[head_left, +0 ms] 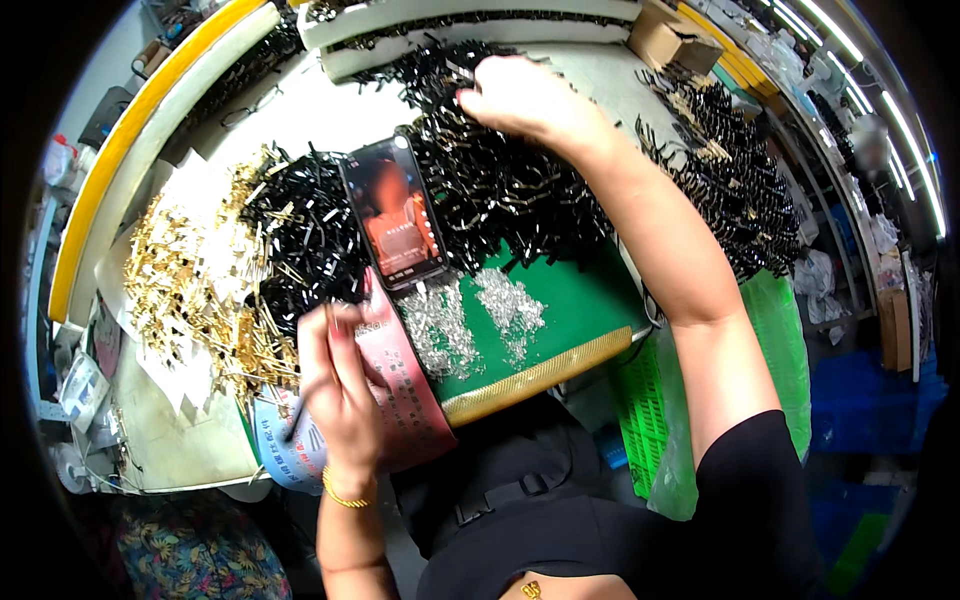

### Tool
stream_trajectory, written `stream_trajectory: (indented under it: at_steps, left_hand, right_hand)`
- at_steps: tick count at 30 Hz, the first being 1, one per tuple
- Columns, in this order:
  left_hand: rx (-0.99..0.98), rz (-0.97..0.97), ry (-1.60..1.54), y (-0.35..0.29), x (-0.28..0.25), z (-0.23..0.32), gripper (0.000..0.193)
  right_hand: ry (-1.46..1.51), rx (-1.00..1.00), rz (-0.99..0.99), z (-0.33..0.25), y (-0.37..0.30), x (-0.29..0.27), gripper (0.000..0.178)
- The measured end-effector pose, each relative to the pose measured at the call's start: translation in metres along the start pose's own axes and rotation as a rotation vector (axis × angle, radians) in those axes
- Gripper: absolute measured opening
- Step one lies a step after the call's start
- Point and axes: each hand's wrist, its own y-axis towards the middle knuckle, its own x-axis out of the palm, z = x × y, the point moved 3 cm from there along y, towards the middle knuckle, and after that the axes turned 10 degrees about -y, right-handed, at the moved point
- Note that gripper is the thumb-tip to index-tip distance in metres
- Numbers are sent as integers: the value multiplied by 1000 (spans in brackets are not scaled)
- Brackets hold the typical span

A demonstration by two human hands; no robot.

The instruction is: The person assembles eyeglasses by hand, inserting small metal components into the frame arms and attaching them to the front frame. The person repeatedly picks up parts from piles on the table and secures them into the glasses.

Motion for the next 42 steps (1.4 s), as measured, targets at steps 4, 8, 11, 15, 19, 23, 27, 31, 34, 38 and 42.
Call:
stream_trajectory:
  at_steps: [4, 8, 11, 15, 19, 23, 27, 31, 34, 38, 42]
  left_hand:
    - [254, -216, 299, 131, 32, 22, 34]
    - [-40, -338, 784, 276, 111, -30, 23]
    - [-247, -477, 608, 322, 148, -71, 21]
    - [-162, -442, 660, 317, 164, -71, 31]
    - [-119, -377, 596, 290, 172, -45, 34]
    - [-55, -320, 467, 275, 185, -31, 32]
    - [76, -251, 345, 273, 194, -6, 30]
    - [158, -208, 218, 257, 194, 43, 31]
    - [192, -257, 140, 212, 192, 59, 29]
    - [129, -237, 271, 131, 197, 15, 16]
    - [491, -156, 398, 101, 204, -20, 14]
  right_hand:
    - [110, -60, 4, 3, -7, 8, 33]
    - [290, -34, -5, 13, -15, 12, 27]
    - [324, -91, -2, 21, -15, 13, 31]
    - [462, -92, -109, 31, -10, 15, 43]
    - [615, -29, -124, 40, -3, 20, 36]
    - [714, -55, 24, 51, 2, 23, 31]
    - [848, -165, 126, 58, 3, 8, 22]
    - [900, -183, 190, 63, -16, -25, 24]
    - [665, -276, 333, 63, -58, -36, 24]
    - [284, -138, 341, 51, -120, 12, 24]
    - [354, -48, 301, 50, -141, 56, 25]
